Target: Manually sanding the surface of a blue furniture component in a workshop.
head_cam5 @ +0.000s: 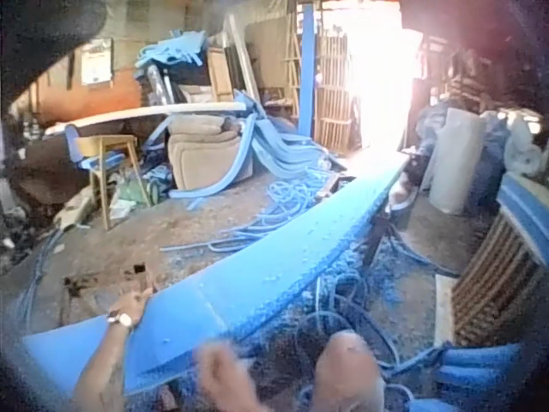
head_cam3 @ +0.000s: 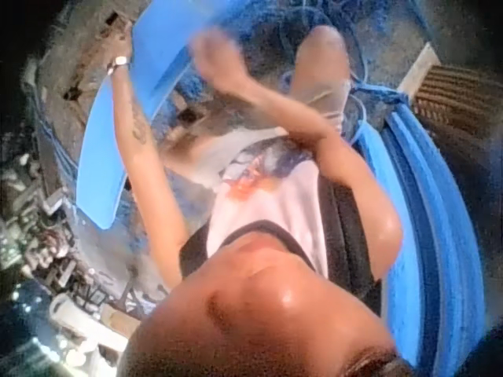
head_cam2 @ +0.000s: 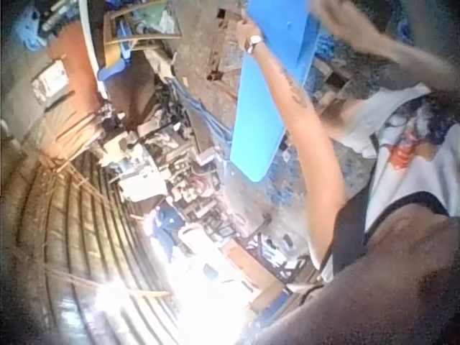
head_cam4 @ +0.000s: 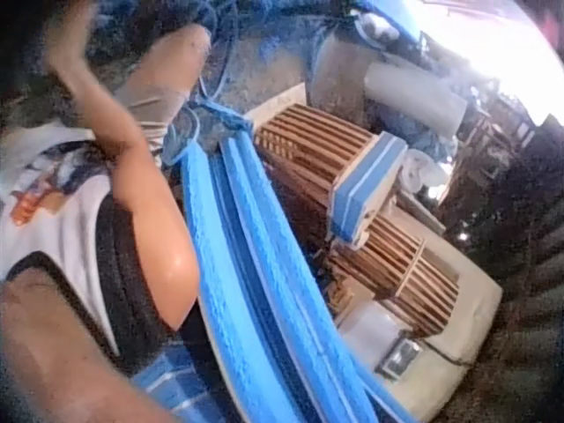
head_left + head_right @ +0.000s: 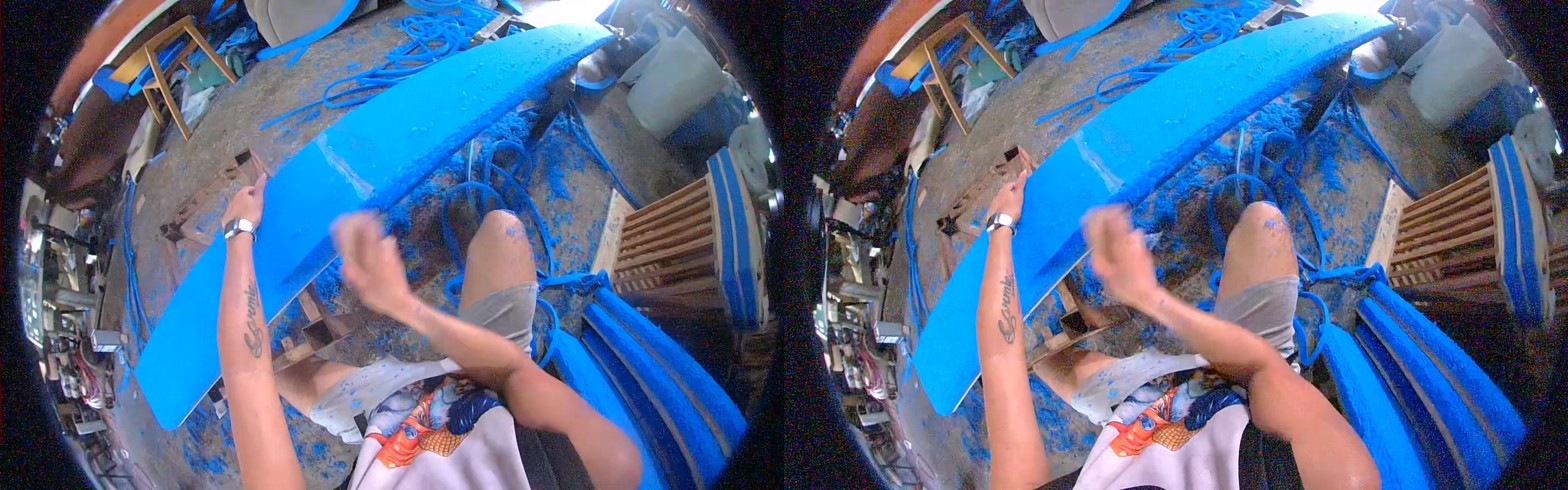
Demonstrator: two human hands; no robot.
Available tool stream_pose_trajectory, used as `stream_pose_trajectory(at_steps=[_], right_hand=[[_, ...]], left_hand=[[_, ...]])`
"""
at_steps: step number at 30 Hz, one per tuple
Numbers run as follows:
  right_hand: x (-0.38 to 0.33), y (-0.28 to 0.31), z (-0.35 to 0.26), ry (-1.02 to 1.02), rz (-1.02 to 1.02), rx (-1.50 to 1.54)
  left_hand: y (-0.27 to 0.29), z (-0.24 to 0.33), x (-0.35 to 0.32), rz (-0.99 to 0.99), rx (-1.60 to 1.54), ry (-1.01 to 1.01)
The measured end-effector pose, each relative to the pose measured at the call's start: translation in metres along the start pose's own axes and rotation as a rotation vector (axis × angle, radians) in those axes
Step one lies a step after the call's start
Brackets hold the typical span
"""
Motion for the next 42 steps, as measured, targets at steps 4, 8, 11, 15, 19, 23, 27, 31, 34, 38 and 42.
stream_pose_trajectory(at_steps=[4, 8, 11, 15, 19, 23, 27, 31, 34, 38, 42], right_hand=[[0.013, 0.039, -0.011, 0.268, 0.050, 0.046], [0.044, 0.115, 0.110, -0.139, 0.699, 0.119], [0.041, 0.063, 0.037, 0.049, 0.316, 0.332], [-0.014, -0.002, 0.004, 0.027, -0.342, 0.301], [0.025, 0.078, 0.116, -0.295, 0.554, 0.596], [0.008, 0.032, 0.124, -0.540, 0.601, 0.630], [-0.024, -0.019, 0.055, -0.320, 0.308, 0.754], [-0.009, 0.033, 0.090, -0.315, 0.540, 0.890], [0.004, 0.043, 0.133, -0.521, 0.636, 0.634], [-0.033, -0.041, 0.075, -0.402, 0.228, 0.679], [-0.025, 0.021, 0.074, -0.249, 0.363, 0.529]], left_hand=[[-0.001, 0.003, -0.005, 0.003, -0.142, -0.144], [-0.001, -0.003, -0.007, 0.010, -0.106, -0.091], [0.006, -0.001, -0.010, 0.046, -0.100, -0.049], [0.011, 0.002, -0.013, 0.088, -0.070, -0.045], [0.010, 0.002, -0.013, 0.091, -0.133, -0.061], [0.014, 0.007, -0.016, 0.117, -0.117, -0.060], [0.020, 0.011, -0.023, 0.152, -0.098, -0.058], [0.015, 0.006, -0.018, 0.119, -0.128, -0.045], [0.008, 0.001, -0.009, 0.073, -0.122, -0.040], [0.004, -0.004, -0.003, 0.059, -0.085, -0.052], [0.006, -0.002, -0.006, 0.078, -0.085, -0.064]])
Point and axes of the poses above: each hand's wrist, its own x-axis towards the middle knuckle, its own y-axis out of the back of the hand, z = x × y, the point moved 10 cm from there along x, towards the middle knuckle, and after that the axes turned 8 degrees about y, right-handed, at the moved point
